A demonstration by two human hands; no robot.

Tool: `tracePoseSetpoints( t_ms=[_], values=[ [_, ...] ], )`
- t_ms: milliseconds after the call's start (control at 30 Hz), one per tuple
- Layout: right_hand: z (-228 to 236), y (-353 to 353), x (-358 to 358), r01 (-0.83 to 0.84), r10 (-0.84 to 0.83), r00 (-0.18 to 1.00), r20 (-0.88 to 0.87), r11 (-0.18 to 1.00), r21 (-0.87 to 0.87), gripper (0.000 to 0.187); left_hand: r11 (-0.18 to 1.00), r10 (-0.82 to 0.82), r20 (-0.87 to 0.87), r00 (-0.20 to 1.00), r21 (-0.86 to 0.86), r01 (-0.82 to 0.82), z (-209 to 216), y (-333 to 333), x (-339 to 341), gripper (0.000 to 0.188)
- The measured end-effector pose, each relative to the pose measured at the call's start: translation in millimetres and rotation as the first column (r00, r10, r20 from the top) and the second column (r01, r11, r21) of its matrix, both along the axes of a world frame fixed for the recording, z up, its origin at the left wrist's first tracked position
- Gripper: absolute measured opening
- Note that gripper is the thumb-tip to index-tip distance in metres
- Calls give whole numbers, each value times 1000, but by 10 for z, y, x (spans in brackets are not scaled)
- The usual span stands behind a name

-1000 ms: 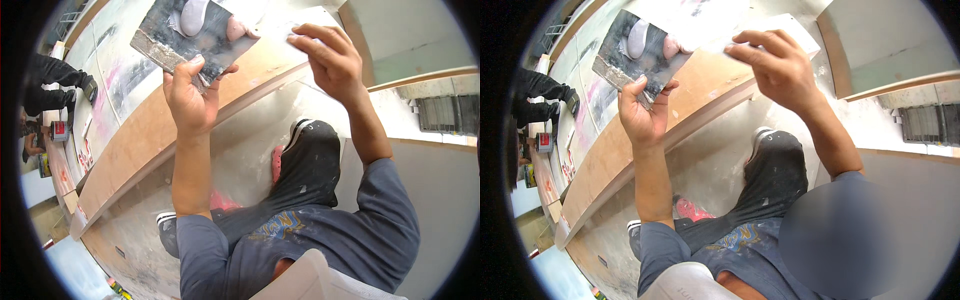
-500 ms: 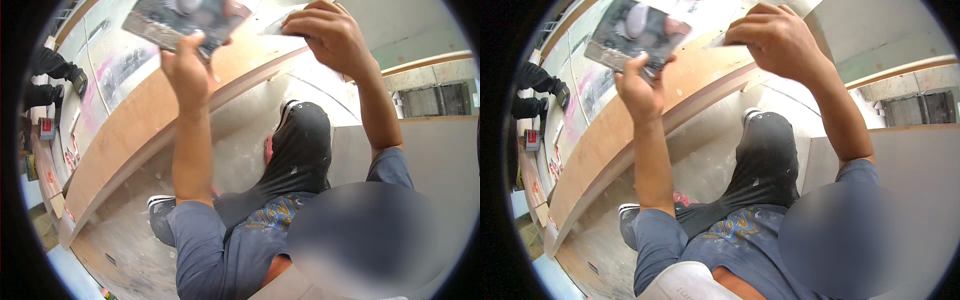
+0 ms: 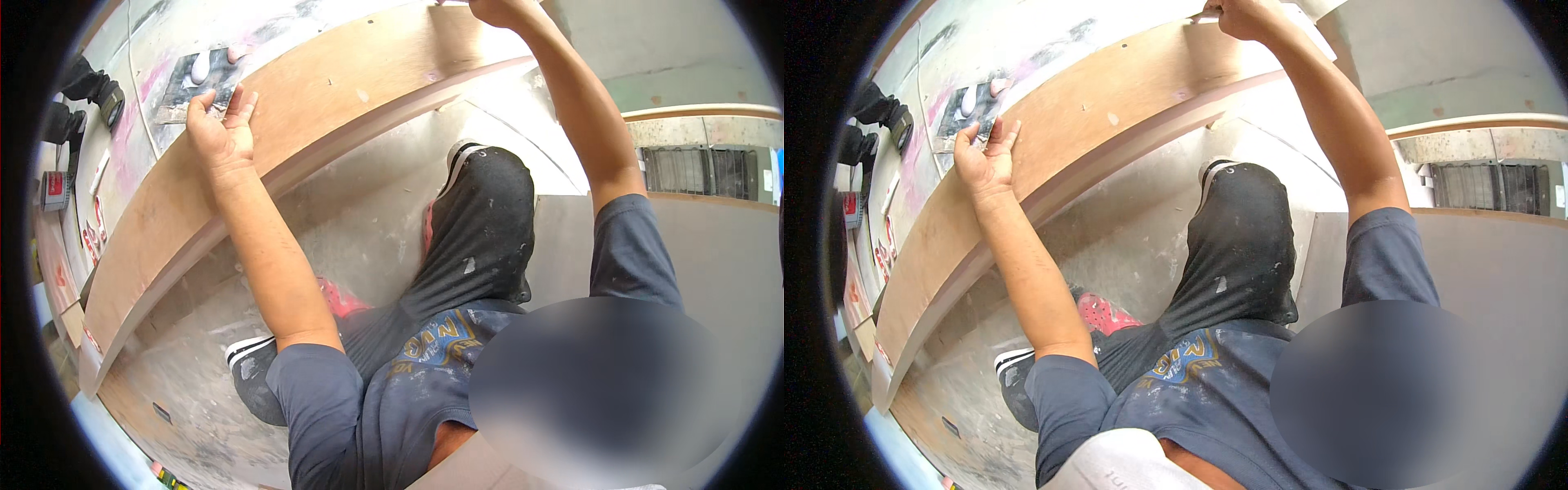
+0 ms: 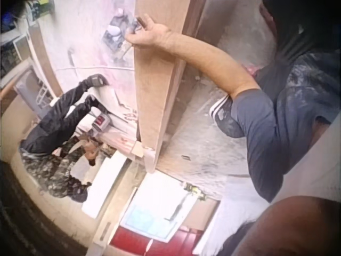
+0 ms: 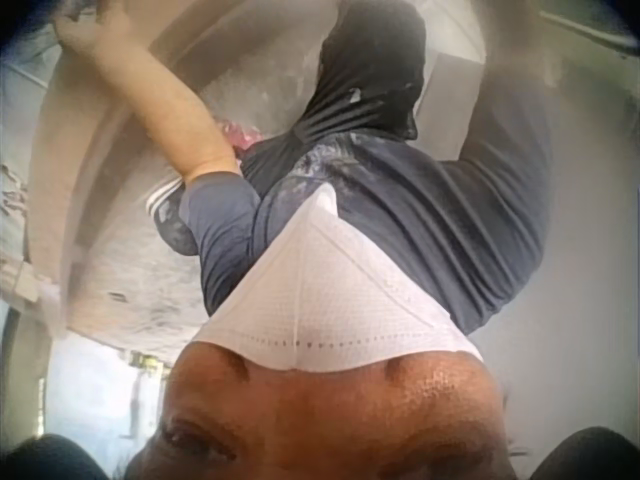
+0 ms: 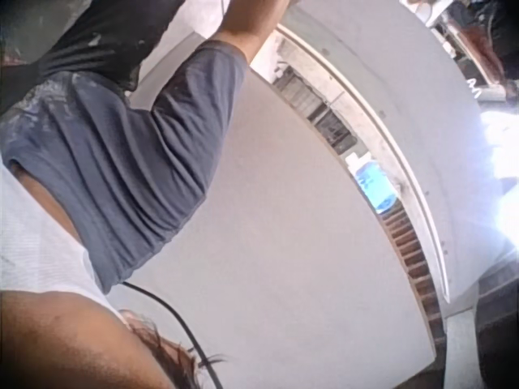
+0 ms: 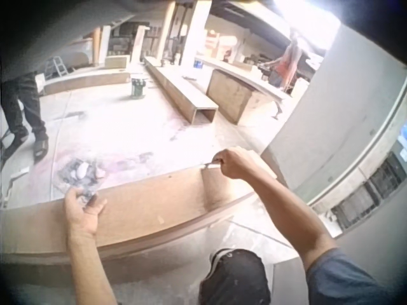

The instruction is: Apply wood filler to a curved wooden frame using a spatula and a metal plate.

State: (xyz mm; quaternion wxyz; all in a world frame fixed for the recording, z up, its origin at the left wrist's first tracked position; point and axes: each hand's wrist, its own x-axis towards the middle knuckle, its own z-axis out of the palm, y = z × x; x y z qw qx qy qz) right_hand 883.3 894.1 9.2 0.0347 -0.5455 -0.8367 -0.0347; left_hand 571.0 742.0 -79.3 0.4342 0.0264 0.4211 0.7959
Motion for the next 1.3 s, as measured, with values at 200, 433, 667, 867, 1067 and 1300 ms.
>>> tracePoseSetpoints(
  t_ms=[200,433,667,867,1067,1300],
  values=[
    [-259,196,20,-58,59,998,-9,997,43,33,1000,-14,35,999,-12,14,-25,5,38,37],
    [-400,144,256,-267,268,963,1,961,69,30,997,-63,33,997,48,62,-114,59,36,36],
    [-11,184,169,-124,124,992,-34,992,13,36,999,-32,89,996,23,30,-126,93,41,33],
    [132,-188,-220,-100,107,977,-186,994,42,22,993,-107,48,993,58,104,-183,104,47,23],
    [284,-696,-557,-594,685,617,-387,728,343,29,953,-236,-119,965,164,253,29,-2,413,21],
    [407,-834,-667,-699,789,594,-159,603,385,33,935,-147,-311,939,265,234,337,-28,625,19]
  ],
)
